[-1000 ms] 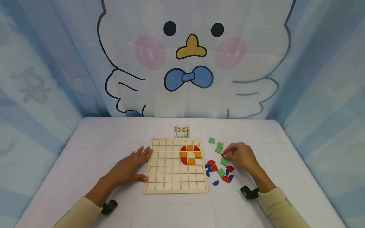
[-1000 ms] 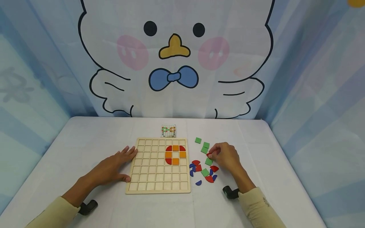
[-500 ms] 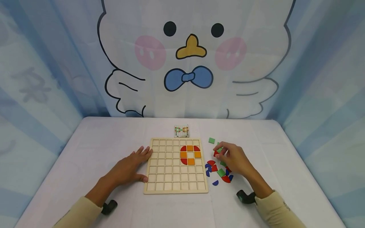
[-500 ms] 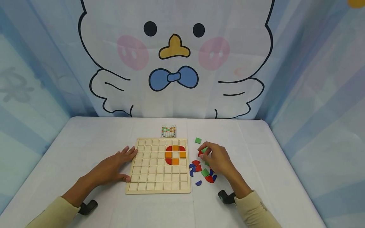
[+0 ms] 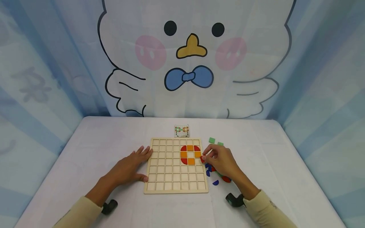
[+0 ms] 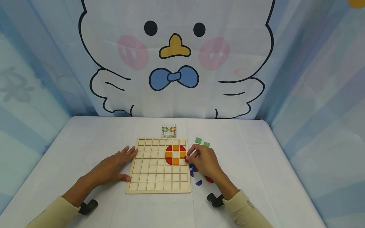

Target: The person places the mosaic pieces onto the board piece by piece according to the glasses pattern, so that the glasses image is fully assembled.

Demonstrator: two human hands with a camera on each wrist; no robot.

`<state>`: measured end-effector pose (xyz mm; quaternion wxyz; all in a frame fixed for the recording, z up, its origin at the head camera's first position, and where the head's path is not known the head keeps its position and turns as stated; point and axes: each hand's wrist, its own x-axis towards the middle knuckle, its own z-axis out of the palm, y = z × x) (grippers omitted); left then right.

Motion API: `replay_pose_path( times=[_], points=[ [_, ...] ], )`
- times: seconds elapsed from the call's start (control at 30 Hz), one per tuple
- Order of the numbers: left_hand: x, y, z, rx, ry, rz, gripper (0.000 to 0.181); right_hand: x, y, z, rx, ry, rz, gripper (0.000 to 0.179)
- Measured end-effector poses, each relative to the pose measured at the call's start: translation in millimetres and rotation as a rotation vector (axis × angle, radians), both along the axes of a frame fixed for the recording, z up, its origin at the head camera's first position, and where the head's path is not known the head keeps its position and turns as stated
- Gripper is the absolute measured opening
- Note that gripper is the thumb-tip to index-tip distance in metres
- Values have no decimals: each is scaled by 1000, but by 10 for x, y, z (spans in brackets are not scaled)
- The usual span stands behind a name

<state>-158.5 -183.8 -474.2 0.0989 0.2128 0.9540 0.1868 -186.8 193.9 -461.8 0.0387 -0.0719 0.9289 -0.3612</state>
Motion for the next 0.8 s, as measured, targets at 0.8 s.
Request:
replay_pose_path(
  times=[0.8],
  points=[
    [-8, -20, -30, -4, 8, 4, 111, -26, -255, -81, 96, -15, -41, 18]
  ],
)
